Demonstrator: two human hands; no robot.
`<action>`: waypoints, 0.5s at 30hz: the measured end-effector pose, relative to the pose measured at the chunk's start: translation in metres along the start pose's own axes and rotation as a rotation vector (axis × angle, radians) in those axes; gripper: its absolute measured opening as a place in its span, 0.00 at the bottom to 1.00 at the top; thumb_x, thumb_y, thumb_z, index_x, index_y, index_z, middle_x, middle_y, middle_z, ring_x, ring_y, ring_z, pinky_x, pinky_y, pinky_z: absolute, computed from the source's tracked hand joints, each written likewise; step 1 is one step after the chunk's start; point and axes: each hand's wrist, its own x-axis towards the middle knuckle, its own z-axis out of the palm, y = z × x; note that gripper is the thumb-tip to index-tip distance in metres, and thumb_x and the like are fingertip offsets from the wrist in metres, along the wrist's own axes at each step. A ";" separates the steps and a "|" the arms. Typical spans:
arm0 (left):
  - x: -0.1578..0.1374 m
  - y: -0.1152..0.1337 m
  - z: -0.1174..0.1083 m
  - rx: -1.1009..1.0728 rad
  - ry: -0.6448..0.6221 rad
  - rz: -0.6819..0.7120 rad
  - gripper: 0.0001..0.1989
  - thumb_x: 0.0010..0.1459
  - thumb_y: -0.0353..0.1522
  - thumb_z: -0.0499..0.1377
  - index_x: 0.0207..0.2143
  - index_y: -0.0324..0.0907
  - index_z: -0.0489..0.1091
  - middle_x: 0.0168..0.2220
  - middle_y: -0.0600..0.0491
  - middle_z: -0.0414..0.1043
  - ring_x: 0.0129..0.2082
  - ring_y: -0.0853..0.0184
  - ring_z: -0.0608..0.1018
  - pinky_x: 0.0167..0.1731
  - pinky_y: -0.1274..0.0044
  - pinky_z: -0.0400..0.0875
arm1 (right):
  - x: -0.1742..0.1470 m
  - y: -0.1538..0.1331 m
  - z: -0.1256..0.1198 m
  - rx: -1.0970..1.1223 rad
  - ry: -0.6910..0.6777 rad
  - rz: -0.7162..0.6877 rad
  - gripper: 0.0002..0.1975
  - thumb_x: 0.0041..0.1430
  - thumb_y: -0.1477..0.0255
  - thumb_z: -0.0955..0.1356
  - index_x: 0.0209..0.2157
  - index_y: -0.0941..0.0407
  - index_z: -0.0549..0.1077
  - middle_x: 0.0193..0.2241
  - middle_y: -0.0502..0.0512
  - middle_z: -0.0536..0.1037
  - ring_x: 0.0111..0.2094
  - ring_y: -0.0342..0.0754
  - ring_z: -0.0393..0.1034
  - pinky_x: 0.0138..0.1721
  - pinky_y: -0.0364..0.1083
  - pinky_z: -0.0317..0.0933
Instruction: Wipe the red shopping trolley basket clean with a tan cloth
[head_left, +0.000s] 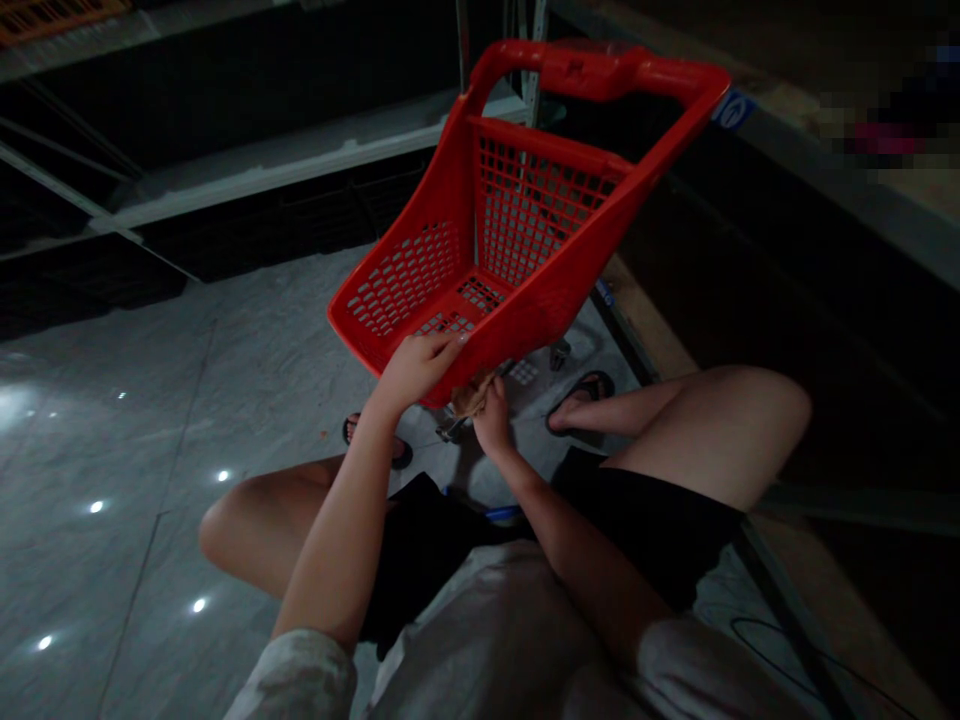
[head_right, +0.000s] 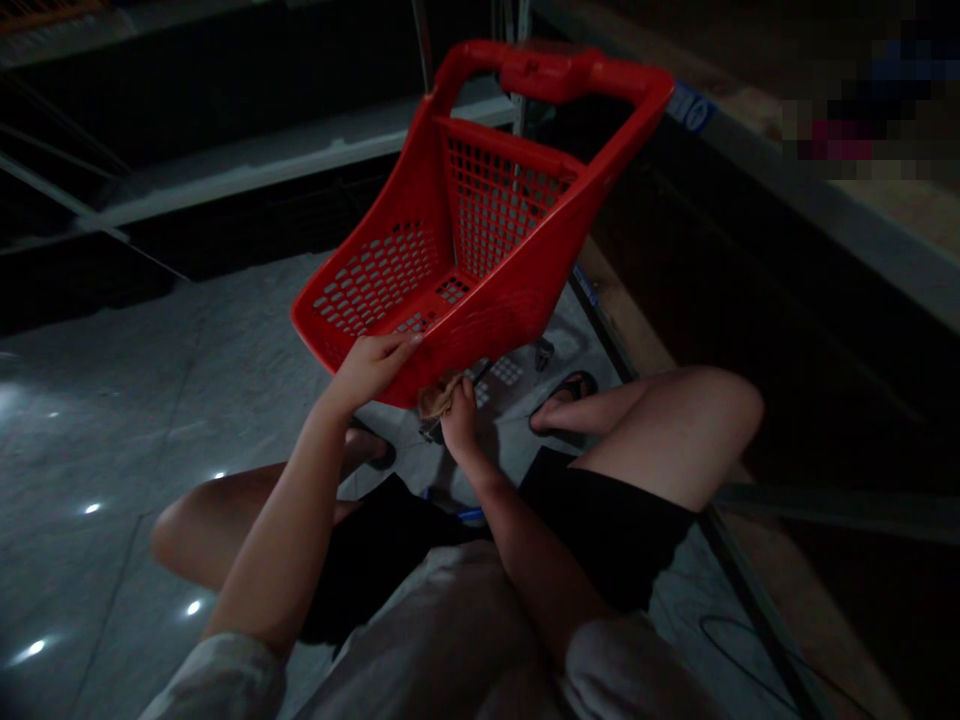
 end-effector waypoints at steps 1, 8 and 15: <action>0.000 0.001 0.000 0.004 -0.001 0.011 0.27 0.71 0.48 0.47 0.31 0.40 0.76 0.22 0.57 0.66 0.25 0.70 0.68 0.28 0.77 0.57 | -0.001 0.009 0.000 0.003 0.006 0.037 0.12 0.50 0.74 0.69 0.39 0.57 0.75 0.41 0.59 0.76 0.45 0.53 0.73 0.50 0.53 0.70; -0.001 0.003 0.002 0.039 0.016 -0.010 0.26 0.72 0.47 0.48 0.31 0.40 0.76 0.21 0.58 0.64 0.23 0.71 0.67 0.27 0.77 0.55 | 0.070 -0.052 -0.031 0.030 0.309 -0.081 0.13 0.51 0.76 0.66 0.41 0.55 0.72 0.40 0.53 0.73 0.42 0.48 0.71 0.49 0.50 0.68; -0.003 0.010 0.003 0.074 0.027 -0.026 0.24 0.72 0.45 0.49 0.36 0.41 0.79 0.23 0.56 0.69 0.24 0.70 0.70 0.28 0.77 0.58 | 0.082 -0.060 -0.038 0.034 0.334 -0.234 0.14 0.52 0.74 0.67 0.42 0.53 0.71 0.47 0.57 0.71 0.52 0.51 0.69 0.59 0.55 0.65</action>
